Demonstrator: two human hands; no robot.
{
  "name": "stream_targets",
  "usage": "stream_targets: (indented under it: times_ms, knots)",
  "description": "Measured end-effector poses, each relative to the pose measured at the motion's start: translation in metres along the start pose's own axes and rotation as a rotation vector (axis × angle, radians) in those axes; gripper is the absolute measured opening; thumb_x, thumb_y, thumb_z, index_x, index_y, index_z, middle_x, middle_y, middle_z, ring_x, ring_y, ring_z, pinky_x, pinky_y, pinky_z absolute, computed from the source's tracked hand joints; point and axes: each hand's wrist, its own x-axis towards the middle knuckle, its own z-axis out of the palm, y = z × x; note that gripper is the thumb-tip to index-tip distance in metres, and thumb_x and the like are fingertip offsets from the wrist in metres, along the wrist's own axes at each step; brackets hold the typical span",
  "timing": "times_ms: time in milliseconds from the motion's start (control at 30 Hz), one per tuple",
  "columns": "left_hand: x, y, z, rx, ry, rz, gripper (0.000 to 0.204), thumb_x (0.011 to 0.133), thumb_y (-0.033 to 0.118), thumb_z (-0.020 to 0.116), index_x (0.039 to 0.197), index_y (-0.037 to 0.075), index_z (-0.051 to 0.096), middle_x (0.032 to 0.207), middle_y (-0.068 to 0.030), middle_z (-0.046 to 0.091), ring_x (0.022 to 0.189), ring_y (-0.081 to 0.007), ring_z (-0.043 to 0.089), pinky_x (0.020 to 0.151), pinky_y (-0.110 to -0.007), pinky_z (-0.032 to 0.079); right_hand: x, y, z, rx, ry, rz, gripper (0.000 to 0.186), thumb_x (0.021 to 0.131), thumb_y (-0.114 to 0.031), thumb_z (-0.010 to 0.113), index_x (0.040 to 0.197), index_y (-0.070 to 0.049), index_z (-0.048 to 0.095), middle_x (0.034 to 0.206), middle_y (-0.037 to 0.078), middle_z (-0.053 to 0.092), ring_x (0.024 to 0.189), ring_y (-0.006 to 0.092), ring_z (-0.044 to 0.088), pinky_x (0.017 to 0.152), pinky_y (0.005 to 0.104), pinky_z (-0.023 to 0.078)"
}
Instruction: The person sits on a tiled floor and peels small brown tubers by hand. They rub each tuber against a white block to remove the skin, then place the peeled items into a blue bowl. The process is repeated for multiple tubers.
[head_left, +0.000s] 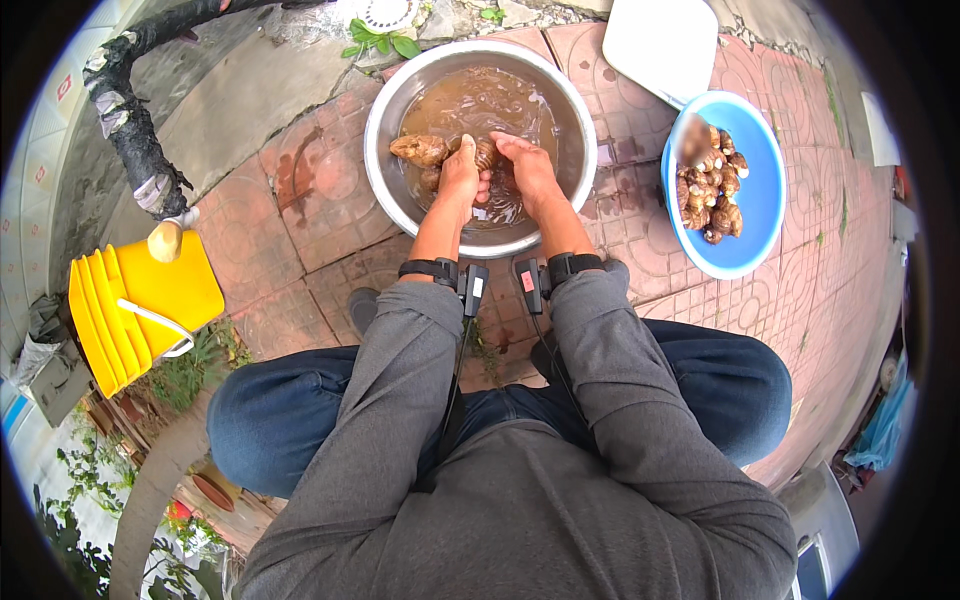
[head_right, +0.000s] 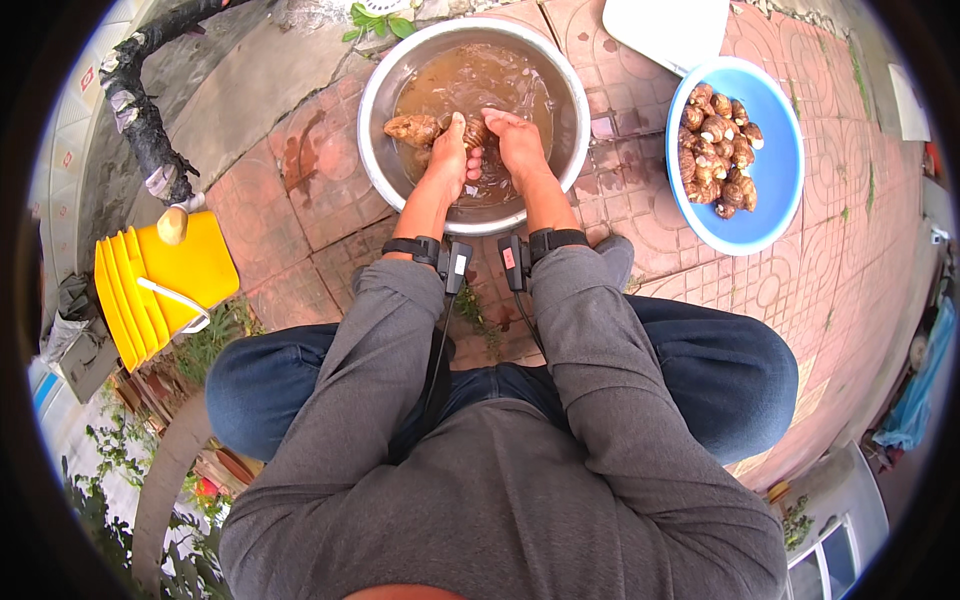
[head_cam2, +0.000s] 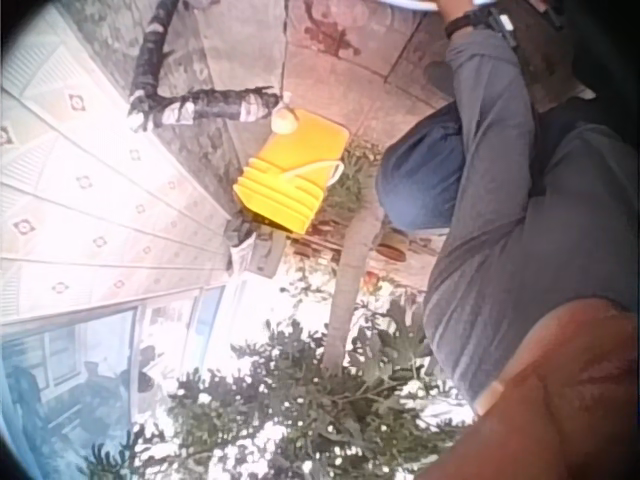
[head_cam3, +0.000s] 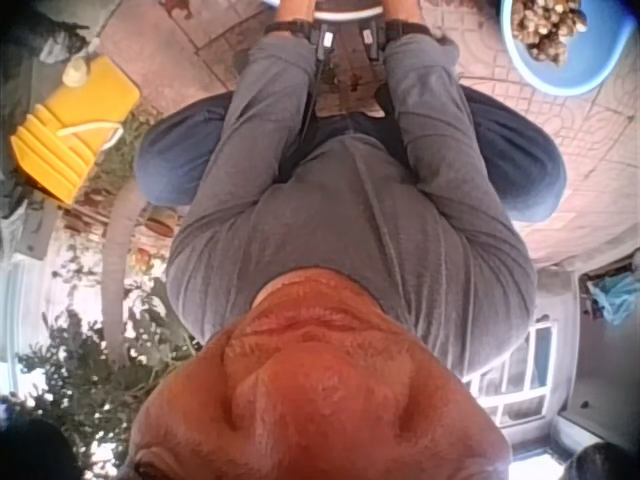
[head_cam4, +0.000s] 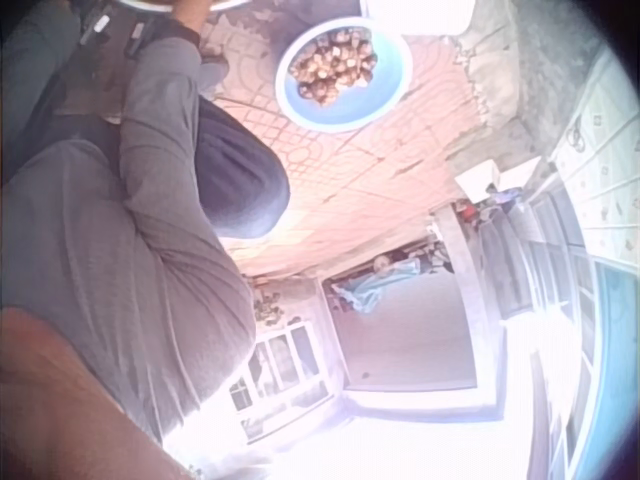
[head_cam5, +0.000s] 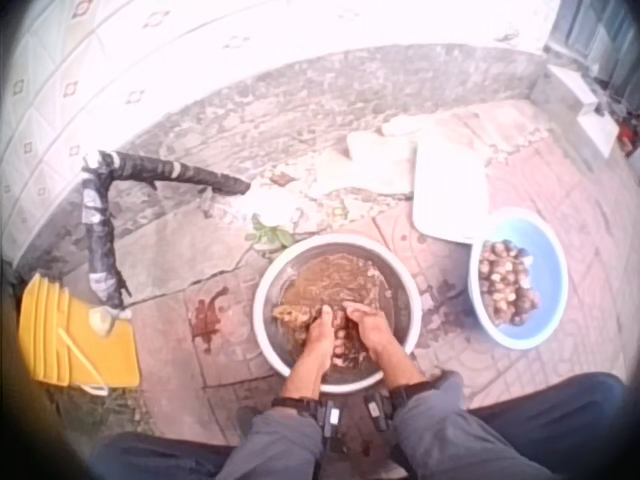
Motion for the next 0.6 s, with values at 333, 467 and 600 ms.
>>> stream_targets:
  times_ms: [333, 467, 600]
  knots:
    - [0.007, -0.005, -0.005, 0.128, 0.056, -0.137, 0.055, 0.108, 0.046, 0.028, 0.09, 0.003, 0.056, 0.067, -0.006, 0.056, 0.046, -0.0172, 0.049, 0.039, -0.032, 0.04, -0.003, -0.002, -0.005, -0.364, -0.113, -0.232, 0.053, 0.084, -0.007, 0.076, 0.134, 0.0, 0.059, 0.111, 0.014, 0.07, 0.094, 0.0219, 0.069, 0.083, 0.0315, 0.054]
    - [0.011, -0.014, -0.004, -0.318, 0.04, -0.049, 0.027, 0.103, 0.019, 0.039, 0.113, 0.003, 0.058, 0.102, -0.0139, 0.065, 0.081, -0.0263, 0.068, 0.059, -0.036, 0.055, 0.007, -0.003, -0.01, -0.923, 0.44, -0.361, 0.06, 0.064, -0.027, 0.088, 0.117, -0.003, 0.071, 0.109, 0.023, 0.071, 0.1, 0.0355, 0.07, 0.095, 0.0389, 0.052]
    - [0.005, -0.008, -0.011, -0.393, -0.067, -0.101, 0.035, 0.103, 0.03, 0.043, 0.125, 0.008, 0.058, 0.115, -0.0118, 0.065, 0.094, -0.0227, 0.065, 0.08, -0.045, 0.054, 0.009, -0.003, -0.004, -0.322, 0.085, -0.11, 0.041, 0.085, -0.025, 0.077, 0.119, -0.006, 0.067, 0.098, 0.012, 0.072, 0.085, 0.026, 0.071, 0.067, 0.034, 0.058]
